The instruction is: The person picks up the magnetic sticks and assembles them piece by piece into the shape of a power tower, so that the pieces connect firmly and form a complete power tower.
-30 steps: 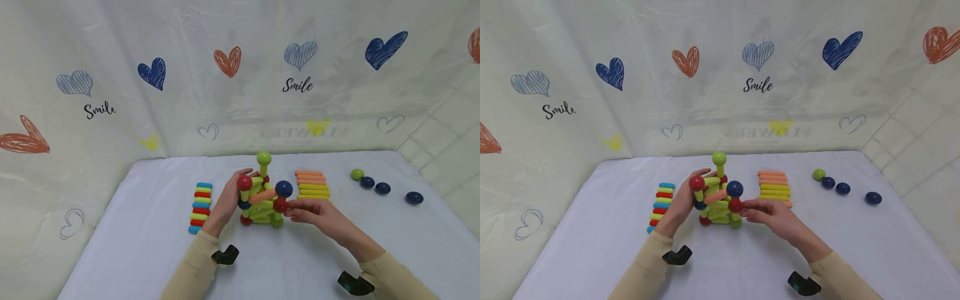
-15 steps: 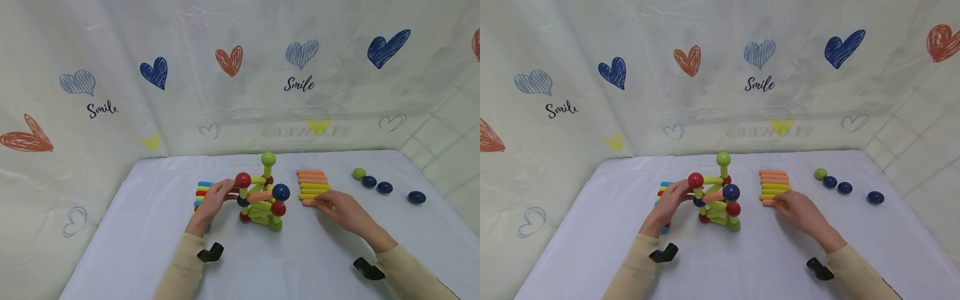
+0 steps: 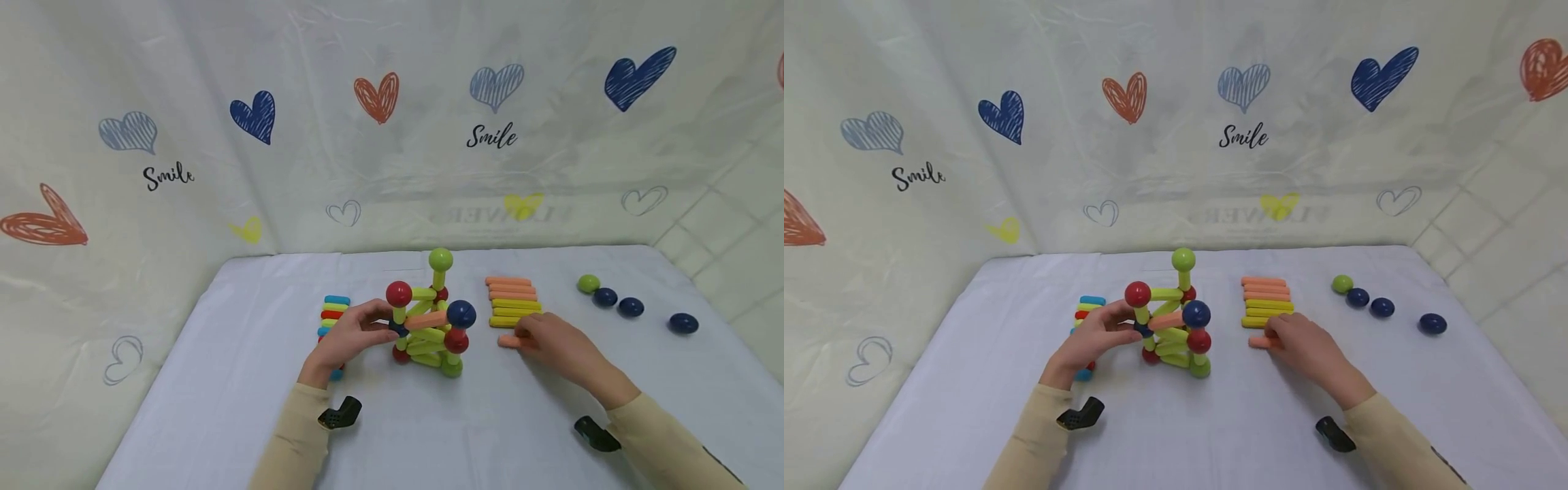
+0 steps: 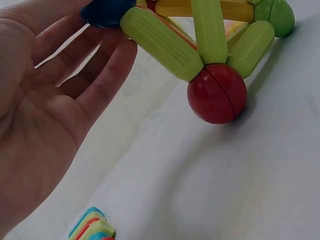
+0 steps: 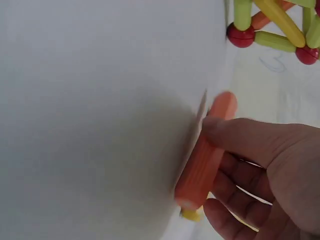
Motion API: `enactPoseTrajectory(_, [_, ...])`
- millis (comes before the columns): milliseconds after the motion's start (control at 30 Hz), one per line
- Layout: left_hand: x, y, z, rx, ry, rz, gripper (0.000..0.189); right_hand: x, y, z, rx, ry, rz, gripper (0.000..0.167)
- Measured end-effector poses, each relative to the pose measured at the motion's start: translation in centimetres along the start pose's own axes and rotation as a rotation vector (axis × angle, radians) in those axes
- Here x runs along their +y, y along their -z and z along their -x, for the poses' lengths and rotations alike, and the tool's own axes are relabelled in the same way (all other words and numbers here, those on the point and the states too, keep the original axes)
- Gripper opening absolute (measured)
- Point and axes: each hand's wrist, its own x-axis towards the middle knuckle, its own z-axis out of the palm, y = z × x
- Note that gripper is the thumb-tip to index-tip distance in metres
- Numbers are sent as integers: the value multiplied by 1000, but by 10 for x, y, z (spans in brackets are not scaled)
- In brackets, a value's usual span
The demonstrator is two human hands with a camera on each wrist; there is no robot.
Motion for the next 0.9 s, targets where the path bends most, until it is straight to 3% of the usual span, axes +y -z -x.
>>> enactPoseTrajectory(133, [0, -2, -2, 12, -26, -26, 36, -10, 10, -2, 16, -41, -217, 14])
enactPoseTrajectory(300, [1, -6, -5, 38, -32, -82, 35, -36, 32, -6, 2, -93, -634, 30])
enactPoseTrajectory(467, [3, -8, -5, 68, -2, -105, 35, -64, 47, -18, -51, 37, -987, 24])
enactPoseTrajectory(533, [4, -8, -5, 70, 8, -107, 35, -71, 50, -23, -56, 44, -1020, 24])
enactPoseTrajectory(733, [24, -13, 0, 58, 8, -106, 35, -82, 53, -34, -43, -133, -973, 45])
enactPoseTrajectory(900, [31, -15, 2, 55, -3, -106, 36, -85, 52, -41, -67, -191, -966, 49])
